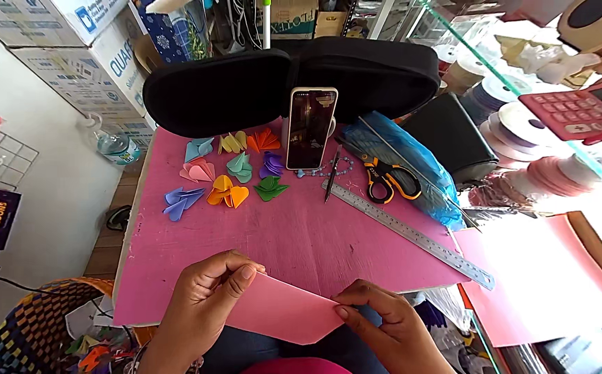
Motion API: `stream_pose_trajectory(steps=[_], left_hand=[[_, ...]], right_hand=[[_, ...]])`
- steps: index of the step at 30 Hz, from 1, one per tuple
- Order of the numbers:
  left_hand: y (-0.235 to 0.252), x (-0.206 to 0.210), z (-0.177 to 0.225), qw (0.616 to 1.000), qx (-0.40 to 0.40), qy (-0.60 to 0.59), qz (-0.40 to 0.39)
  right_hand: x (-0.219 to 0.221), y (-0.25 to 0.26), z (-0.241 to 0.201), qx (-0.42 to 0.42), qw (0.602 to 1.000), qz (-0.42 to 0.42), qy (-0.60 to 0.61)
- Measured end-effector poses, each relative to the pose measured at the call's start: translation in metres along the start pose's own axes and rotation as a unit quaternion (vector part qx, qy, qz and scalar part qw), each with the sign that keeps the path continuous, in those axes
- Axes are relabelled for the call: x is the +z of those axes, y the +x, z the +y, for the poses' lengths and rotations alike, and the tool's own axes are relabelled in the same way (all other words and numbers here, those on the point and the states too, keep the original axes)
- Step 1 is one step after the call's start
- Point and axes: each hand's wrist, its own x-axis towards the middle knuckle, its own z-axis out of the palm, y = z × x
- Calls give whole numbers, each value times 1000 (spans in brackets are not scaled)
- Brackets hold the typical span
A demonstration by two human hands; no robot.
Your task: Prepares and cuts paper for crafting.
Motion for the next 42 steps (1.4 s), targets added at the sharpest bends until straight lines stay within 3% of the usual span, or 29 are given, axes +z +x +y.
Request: stream_pose_trajectory(steps=[17,42], left_hand=[[0,4,-6,998,14,48,26],[-2,-4,-8,997,-10,75,-4]], right_hand=[[4,-3,5,2,1000,-6,6],[3,-6,9,30,999,22,31]])
